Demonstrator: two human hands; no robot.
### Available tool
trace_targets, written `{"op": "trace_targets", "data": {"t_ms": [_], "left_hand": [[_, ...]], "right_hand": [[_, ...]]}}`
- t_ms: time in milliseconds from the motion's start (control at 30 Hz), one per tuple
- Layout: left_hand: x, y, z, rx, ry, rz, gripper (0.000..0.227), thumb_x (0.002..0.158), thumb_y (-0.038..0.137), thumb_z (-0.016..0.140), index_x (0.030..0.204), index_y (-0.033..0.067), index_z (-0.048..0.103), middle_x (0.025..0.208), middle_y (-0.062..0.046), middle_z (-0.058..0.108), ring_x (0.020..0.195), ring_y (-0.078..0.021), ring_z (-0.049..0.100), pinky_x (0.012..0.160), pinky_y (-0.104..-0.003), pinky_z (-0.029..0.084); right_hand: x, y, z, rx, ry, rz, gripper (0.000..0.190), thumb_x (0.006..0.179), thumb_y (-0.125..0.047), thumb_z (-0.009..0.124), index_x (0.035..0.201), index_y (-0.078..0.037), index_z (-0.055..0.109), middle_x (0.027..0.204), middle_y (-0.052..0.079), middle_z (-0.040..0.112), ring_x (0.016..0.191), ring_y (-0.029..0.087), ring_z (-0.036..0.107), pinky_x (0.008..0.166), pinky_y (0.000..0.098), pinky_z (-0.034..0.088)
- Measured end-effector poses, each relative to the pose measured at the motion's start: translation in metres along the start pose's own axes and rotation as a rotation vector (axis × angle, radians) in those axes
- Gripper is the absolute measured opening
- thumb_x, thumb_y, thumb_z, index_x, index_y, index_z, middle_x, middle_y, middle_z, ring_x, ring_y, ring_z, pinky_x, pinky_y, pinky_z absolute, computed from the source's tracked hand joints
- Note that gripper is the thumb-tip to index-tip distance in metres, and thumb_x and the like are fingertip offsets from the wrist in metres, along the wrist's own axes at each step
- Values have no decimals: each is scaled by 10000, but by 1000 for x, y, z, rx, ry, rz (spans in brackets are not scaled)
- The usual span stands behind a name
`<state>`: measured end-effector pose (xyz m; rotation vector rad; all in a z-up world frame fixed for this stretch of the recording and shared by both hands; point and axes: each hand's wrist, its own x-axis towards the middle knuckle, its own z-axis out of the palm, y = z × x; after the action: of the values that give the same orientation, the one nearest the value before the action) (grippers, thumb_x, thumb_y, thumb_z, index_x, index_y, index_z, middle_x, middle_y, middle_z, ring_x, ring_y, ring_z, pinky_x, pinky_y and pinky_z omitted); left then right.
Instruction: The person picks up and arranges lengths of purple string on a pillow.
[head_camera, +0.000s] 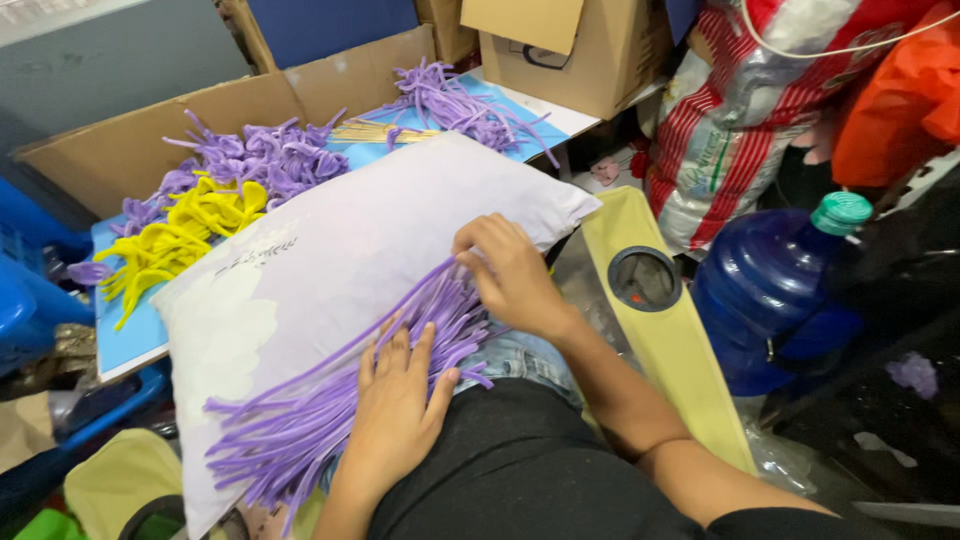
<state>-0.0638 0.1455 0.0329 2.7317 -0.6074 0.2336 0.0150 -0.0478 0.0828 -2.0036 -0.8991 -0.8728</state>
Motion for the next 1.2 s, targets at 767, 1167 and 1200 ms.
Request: {"op": "trace_targets", "data": {"t_ms": [767, 1167, 1200], "left_hand": [[-13, 3, -21, 45, 364, -79, 328, 950, 299, 466, 1170, 131, 643, 1318, -70, 588, 1402, -375, 316, 1065, -754, 61], [-45, 70, -114, 26, 743, 520, 251, 979, 155, 434, 1092, 12, 605, 1171, -156, 629, 1132, -334, 614, 1026, -496, 441], [-36, 76, -117, 88, 712, 422, 320, 1006, 148, 463, 1266, -11, 559, 1332, -191, 565, 1263, -383, 574, 1094, -532, 411]], "right_hand": [[-5, 2, -102, -60, 811, -84, 223, 1116, -166, 496, 1032, 40, 493, 921, 144, 481, 804, 237, 475, 751, 351, 449], [12, -81, -49, -195, 442, -412, 162, 1018, -87, 525, 902, 15, 569, 866, 161, 682, 773, 302, 567, 800, 410, 392], [11, -84, -48, -198, 357, -413, 157, 1015, -118, 536, 914, -7, 580, 907, 133, 699, 783, 296, 541, 802, 405, 388]]}}
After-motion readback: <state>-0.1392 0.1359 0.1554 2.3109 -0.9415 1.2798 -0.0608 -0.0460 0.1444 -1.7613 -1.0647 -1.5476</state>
